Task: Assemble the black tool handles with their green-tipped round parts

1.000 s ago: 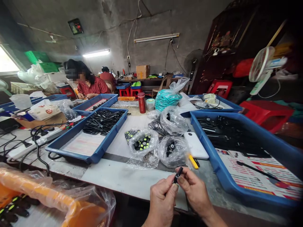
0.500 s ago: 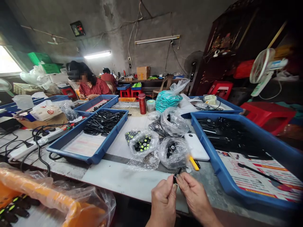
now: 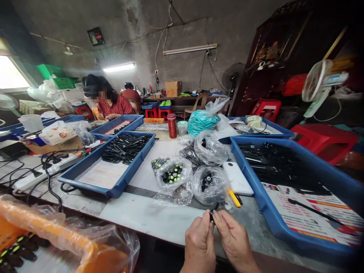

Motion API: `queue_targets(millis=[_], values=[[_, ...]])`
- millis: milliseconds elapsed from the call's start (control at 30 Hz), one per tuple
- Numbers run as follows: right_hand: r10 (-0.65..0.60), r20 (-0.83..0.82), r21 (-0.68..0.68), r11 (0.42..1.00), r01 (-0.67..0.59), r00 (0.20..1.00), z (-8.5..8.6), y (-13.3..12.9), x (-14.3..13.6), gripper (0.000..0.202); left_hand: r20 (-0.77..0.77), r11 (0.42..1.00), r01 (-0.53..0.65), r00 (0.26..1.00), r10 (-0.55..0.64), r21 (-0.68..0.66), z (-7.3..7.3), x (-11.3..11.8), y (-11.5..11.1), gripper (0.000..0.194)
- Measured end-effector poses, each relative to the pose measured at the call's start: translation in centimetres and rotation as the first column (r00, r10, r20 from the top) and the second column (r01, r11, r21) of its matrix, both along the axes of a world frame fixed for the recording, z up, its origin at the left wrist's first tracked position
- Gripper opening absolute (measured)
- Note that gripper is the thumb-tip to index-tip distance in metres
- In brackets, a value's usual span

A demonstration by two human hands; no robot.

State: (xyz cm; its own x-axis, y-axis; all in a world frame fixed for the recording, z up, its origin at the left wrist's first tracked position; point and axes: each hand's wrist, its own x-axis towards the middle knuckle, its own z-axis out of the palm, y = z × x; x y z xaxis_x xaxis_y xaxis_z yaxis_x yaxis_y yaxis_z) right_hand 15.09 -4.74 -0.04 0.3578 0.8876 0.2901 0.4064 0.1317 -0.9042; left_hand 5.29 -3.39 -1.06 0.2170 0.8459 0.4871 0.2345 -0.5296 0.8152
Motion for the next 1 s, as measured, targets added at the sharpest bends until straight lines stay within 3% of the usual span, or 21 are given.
queue_targets(millis=[67,133,267,367,533,733,867,1000], values=[[0.014,-0.123,-0.061,0.998,-0.021,0.992,0.1,0.4,-0.2,0.042,0.020,0.997,0.015,1.000,-0.014,-0.078,0.5,-0.1,0.2,0.032],[0.058,-0.212,-0.093,0.992,-0.080,0.975,0.3,0.6,-0.3,0.042,0.068,0.969,0.074,0.996,-0.059,-0.238,1.2,-0.3,0.4,0.030],[0.096,-0.234,-0.107,0.986,-0.124,0.967,0.6,0.3,0.0,0.042,0.278,0.793,0.234,0.957,-0.085,-0.563,2.1,-0.8,0.9,0.033],[0.109,-0.221,-0.124,0.983,-0.139,0.969,0.4,-0.6,0.0,0.039,0.421,0.700,0.297,0.907,0.006,-0.650,2.5,-1.1,1.3,0.034],[0.202,-0.116,-0.119,0.969,-0.216,0.972,-0.4,-1.9,-1.1,0.037,0.525,0.705,0.324,0.847,0.080,-0.631,3.1,-1.3,1.4,0.028],[0.286,-0.186,-0.216,0.921,-0.323,0.940,-1.6,-1.6,-2.8,0.039,0.594,0.622,0.391,0.790,0.152,-0.679,3.6,-1.3,1.1,0.030],[0.259,-0.320,-0.242,0.908,-0.343,0.911,-2.2,-1.1,-2.7,0.040,0.501,0.662,0.349,0.864,0.047,-0.663,3.2,-1.7,1.3,0.033],[0.221,-0.379,-0.266,0.904,-0.334,0.899,-2.4,-1.2,-2.2,0.041,0.257,0.721,0.206,0.965,-0.040,-0.661,2.5,-2.1,1.6,0.043]])
